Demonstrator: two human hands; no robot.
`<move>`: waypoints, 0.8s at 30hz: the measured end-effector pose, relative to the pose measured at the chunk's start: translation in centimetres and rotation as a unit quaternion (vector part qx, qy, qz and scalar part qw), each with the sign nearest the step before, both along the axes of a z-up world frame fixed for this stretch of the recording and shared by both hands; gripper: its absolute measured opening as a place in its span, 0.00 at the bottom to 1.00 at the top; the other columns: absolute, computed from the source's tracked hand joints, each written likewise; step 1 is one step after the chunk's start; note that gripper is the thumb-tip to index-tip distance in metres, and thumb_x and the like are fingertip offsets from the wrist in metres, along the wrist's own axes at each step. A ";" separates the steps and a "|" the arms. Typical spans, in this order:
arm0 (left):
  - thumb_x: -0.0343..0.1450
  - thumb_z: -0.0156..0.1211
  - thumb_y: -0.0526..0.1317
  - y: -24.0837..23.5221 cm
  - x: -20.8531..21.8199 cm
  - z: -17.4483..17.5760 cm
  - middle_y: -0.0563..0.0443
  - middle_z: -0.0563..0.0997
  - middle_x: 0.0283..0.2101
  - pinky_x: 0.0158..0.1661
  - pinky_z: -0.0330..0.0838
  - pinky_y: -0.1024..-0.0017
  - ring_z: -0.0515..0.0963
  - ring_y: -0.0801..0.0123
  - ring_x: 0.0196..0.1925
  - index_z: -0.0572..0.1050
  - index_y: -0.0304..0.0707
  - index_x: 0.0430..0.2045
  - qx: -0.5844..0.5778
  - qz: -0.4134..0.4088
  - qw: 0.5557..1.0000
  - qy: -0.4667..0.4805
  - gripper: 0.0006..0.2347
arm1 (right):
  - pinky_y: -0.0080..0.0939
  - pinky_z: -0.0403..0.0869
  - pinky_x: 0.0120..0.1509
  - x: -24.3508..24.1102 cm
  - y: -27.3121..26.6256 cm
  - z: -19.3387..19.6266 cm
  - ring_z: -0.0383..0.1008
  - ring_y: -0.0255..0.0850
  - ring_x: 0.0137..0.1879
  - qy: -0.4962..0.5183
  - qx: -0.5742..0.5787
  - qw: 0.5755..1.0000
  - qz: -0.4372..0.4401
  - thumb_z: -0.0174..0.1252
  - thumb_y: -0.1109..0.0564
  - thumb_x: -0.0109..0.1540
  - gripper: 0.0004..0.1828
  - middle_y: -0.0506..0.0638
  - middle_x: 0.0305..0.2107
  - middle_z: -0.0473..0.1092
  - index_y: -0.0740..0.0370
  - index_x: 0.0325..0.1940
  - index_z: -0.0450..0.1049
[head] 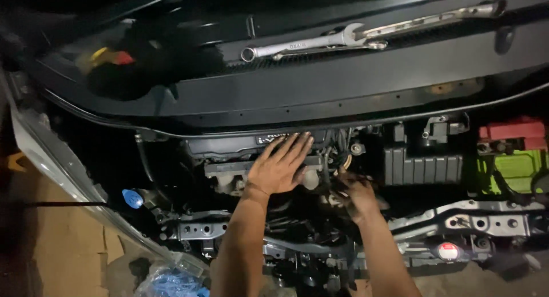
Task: The person uses a wrench to loosen and tighten bolts on the front frame and engine bay of a car with the hood open. They work on the radiator support area and the side fender, manipulating the metal frame and various engine components.
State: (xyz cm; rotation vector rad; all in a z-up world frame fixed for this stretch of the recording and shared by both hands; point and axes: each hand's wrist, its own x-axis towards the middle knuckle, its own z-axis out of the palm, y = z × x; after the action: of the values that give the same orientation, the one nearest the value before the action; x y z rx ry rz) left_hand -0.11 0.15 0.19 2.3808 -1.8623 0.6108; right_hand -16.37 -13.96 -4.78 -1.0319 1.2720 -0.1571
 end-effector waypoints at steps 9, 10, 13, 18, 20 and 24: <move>0.75 0.38 0.54 -0.3 0.3 -0.1 0.53 0.64 0.73 0.73 0.55 0.60 0.64 0.66 0.75 0.65 0.47 0.68 0.011 0.001 1.000 -0.021 0.26 | 0.57 0.75 0.42 -0.1 -0.4 -2.9 0.75 0.58 0.47 -0.015 0.064 0.998 0.015 0.64 0.43 0.65 0.34 0.68 0.51 0.71 0.73 0.64 0.70; 0.75 0.38 0.55 -0.3 0.3 0.0 0.53 0.65 0.73 0.73 0.55 0.60 0.64 0.67 0.74 0.66 0.48 0.68 0.008 0.001 1.000 -0.029 0.26 | 0.56 0.75 0.39 0.1 -0.2 -1.5 0.76 0.58 0.47 0.006 0.051 0.999 0.009 0.63 0.44 0.65 0.32 0.68 0.51 0.72 0.71 0.65 0.71; 0.75 0.39 0.54 -0.1 0.2 -0.1 0.52 0.65 0.73 0.72 0.55 0.59 0.64 0.66 0.74 0.65 0.47 0.69 0.017 -0.002 1.000 -0.011 0.26 | 0.61 0.73 0.54 1.1 0.1 6.0 0.65 0.67 0.67 0.064 0.088 0.994 0.016 0.51 0.50 0.63 0.36 0.72 0.63 0.62 0.66 0.75 0.60; 0.76 0.34 0.53 -0.4 0.3 0.1 0.53 0.65 0.73 0.72 0.56 0.61 0.64 0.67 0.75 0.65 0.48 0.69 0.002 0.005 1.000 -0.021 0.26 | 0.52 0.68 0.68 0.0 -1.1 8.0 0.65 0.64 0.69 0.012 0.172 0.983 0.065 0.49 0.49 0.68 0.31 0.67 0.65 0.64 0.67 0.73 0.63; 0.76 0.33 0.53 0.0 0.0 0.2 0.54 0.64 0.74 0.72 0.56 0.61 0.63 0.67 0.75 0.64 0.48 0.70 0.004 0.011 1.000 -0.018 0.26 | 0.49 0.67 0.69 -0.4 -0.6 3.5 0.68 0.64 0.67 0.055 0.131 0.967 0.212 0.53 0.55 0.69 0.27 0.69 0.63 0.67 0.71 0.69 0.66; 0.76 0.34 0.54 -0.3 0.3 0.2 0.53 0.64 0.74 0.72 0.55 0.60 0.63 0.67 0.75 0.64 0.48 0.69 0.010 0.004 1.000 -0.012 0.26 | 0.55 0.74 0.48 -0.2 0.8 -2.8 0.72 0.62 0.57 0.045 -0.006 0.996 0.079 0.56 0.54 0.62 0.30 0.71 0.53 0.71 0.70 0.66 0.68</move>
State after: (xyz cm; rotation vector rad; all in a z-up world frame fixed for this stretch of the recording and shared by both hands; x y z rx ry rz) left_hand 0.18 -0.18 0.39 2.4052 -1.8790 0.6258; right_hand -16.61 -13.16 -7.56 -1.1561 1.2668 0.0023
